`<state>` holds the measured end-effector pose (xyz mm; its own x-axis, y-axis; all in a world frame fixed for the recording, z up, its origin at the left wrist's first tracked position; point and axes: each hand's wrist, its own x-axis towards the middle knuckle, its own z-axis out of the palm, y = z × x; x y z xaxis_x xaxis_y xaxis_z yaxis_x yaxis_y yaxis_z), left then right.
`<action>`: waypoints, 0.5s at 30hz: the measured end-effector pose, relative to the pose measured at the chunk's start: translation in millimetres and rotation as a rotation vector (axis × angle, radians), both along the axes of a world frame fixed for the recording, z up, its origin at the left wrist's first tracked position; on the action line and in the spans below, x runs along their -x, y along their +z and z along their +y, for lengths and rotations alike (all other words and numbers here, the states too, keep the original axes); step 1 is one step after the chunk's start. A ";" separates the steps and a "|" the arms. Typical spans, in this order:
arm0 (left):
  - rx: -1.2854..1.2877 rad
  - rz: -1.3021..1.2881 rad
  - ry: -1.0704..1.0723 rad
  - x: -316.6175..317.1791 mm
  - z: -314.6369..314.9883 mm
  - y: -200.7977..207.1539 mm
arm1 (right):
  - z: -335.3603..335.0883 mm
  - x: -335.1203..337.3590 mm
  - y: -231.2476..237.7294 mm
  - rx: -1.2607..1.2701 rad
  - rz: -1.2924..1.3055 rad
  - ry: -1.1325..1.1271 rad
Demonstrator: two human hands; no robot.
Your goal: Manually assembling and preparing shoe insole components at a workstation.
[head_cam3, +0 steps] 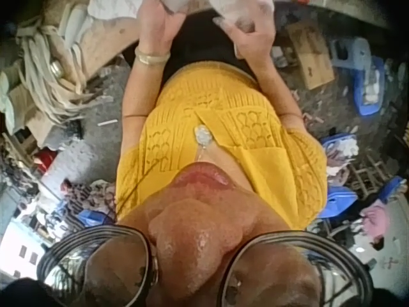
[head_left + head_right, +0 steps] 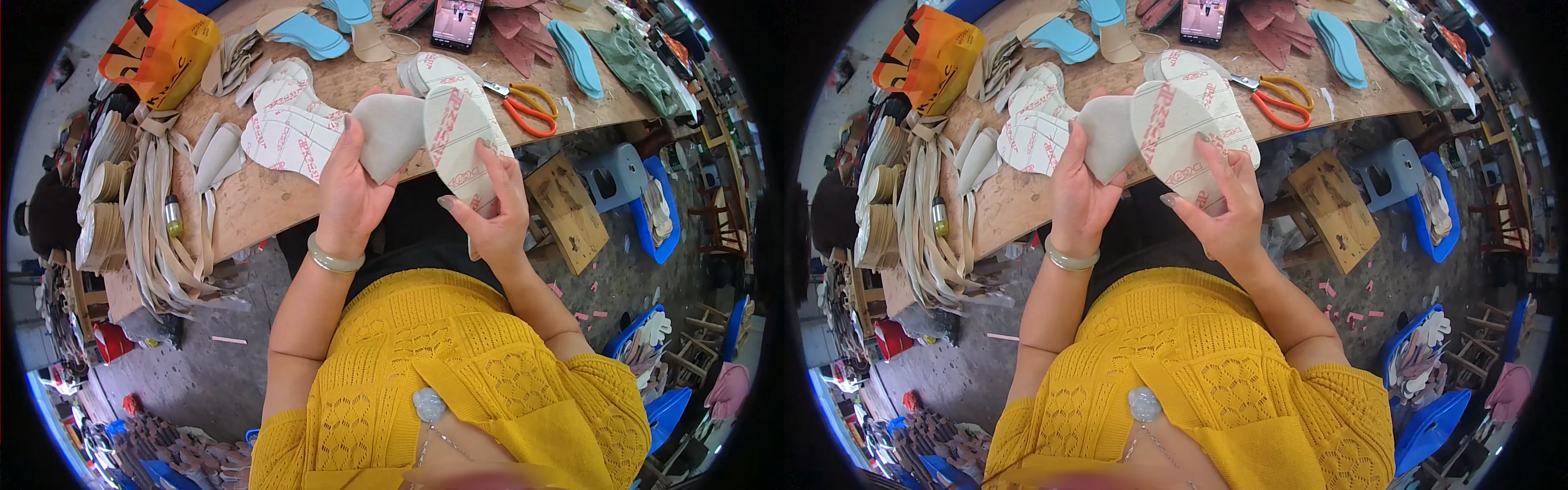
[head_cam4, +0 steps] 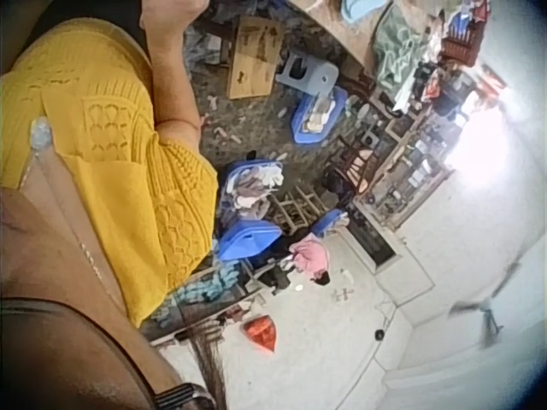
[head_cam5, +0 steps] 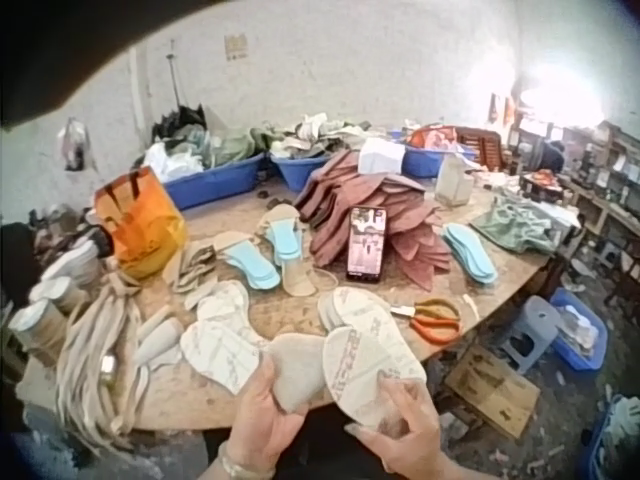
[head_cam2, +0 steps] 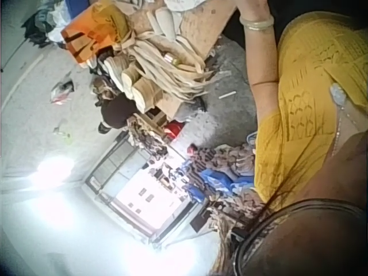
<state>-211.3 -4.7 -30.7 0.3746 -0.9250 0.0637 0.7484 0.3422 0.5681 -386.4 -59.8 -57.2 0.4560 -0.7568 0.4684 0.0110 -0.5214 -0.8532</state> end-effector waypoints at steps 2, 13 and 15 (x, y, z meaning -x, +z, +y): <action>0.020 -0.007 -0.020 2.8 0.5 2.8 | -1.2 -1.5 0.6 0.341 0.070 -0.085; 0.128 -0.097 -0.077 8.6 1.7 1.6 | 8.7 -7.1 6.1 0.367 0.171 -0.058; 0.130 -0.091 -0.091 7.7 1.8 1.9 | 9.6 -6.4 6.9 0.354 0.186 -0.057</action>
